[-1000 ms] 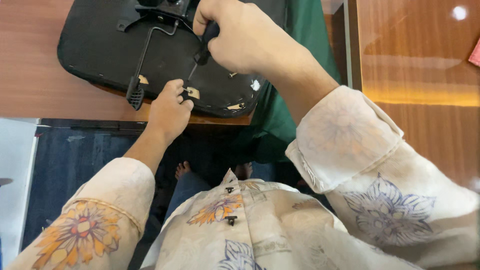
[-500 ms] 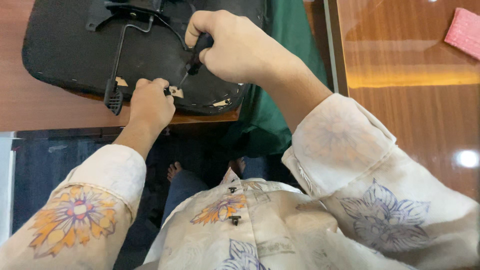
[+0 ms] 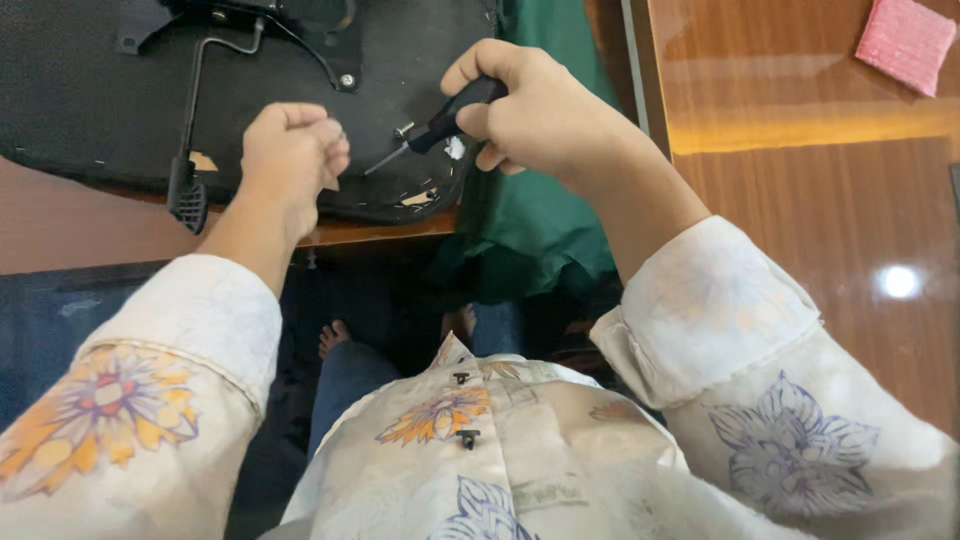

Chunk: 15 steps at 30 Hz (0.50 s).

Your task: The person uses an Allen key to tighten screws on the underside of an overturned chair seat, securing the central gas lift column to the seat base. The person works methodically on multiple fasteners around the central hub.

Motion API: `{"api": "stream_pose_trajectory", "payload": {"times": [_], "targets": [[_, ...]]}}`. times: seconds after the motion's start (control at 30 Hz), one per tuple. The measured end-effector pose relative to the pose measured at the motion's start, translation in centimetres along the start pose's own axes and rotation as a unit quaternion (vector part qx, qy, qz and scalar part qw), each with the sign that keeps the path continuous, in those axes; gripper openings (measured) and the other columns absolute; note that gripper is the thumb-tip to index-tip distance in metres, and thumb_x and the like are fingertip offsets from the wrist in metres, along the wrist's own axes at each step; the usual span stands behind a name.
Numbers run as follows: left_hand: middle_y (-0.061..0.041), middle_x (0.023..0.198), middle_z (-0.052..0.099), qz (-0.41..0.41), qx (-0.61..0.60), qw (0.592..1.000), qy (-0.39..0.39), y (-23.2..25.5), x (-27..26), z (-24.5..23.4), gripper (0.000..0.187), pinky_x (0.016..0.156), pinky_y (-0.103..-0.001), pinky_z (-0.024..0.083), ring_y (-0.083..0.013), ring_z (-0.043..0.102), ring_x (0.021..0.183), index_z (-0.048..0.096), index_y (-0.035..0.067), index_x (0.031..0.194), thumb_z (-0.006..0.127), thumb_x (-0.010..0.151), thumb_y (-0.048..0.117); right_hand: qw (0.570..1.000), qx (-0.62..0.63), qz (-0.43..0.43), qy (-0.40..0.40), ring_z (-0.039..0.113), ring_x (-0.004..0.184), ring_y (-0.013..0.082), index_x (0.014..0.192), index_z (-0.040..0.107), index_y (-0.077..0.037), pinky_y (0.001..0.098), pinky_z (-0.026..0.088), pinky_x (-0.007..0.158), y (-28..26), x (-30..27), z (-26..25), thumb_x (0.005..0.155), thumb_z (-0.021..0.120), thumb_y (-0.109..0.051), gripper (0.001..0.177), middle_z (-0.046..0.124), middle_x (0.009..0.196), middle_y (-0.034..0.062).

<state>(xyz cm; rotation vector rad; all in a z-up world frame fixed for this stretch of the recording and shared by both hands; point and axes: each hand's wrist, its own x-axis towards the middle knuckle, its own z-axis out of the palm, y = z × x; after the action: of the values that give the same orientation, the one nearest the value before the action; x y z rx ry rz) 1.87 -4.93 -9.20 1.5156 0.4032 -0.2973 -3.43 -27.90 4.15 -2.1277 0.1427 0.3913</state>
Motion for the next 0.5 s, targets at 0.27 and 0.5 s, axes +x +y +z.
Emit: {"api": "stream_pose_trajectory", "payload": {"times": [0.27,0.5], "targets": [[-0.007,0.118,0.067,-0.009,0.087,0.996,0.029,2.9,-1.1,0.0,0.036,0.084,-0.03,0.06,-0.0152,0.071,0.102,0.059,0.009,0.13,0.062,0.094,0.009,0.998,0.021,0.054,0.022,0.069,0.072,0.0115,0.12,0.066,-0.018,0.0289,0.057,0.064,0.9,-1.4,0.4,0.092,0.064,-0.016,0.028,0.07,0.092,0.0011],[-0.01,0.121,0.071,0.111,0.236,0.965,0.008,-1.9,-3.3,-1.7,0.036,0.096,-0.03,0.051,-0.0184,0.066,0.114,0.065,0.002,0.127,0.065,0.091,0.005,0.999,0.03,0.04,0.008,0.068,0.071,0.0103,0.118,0.066,-0.018,0.0277,0.056,0.064,0.5,-1.5,1.2,0.092,0.066,-0.018,0.026,0.072,0.091,0.0006]]}}
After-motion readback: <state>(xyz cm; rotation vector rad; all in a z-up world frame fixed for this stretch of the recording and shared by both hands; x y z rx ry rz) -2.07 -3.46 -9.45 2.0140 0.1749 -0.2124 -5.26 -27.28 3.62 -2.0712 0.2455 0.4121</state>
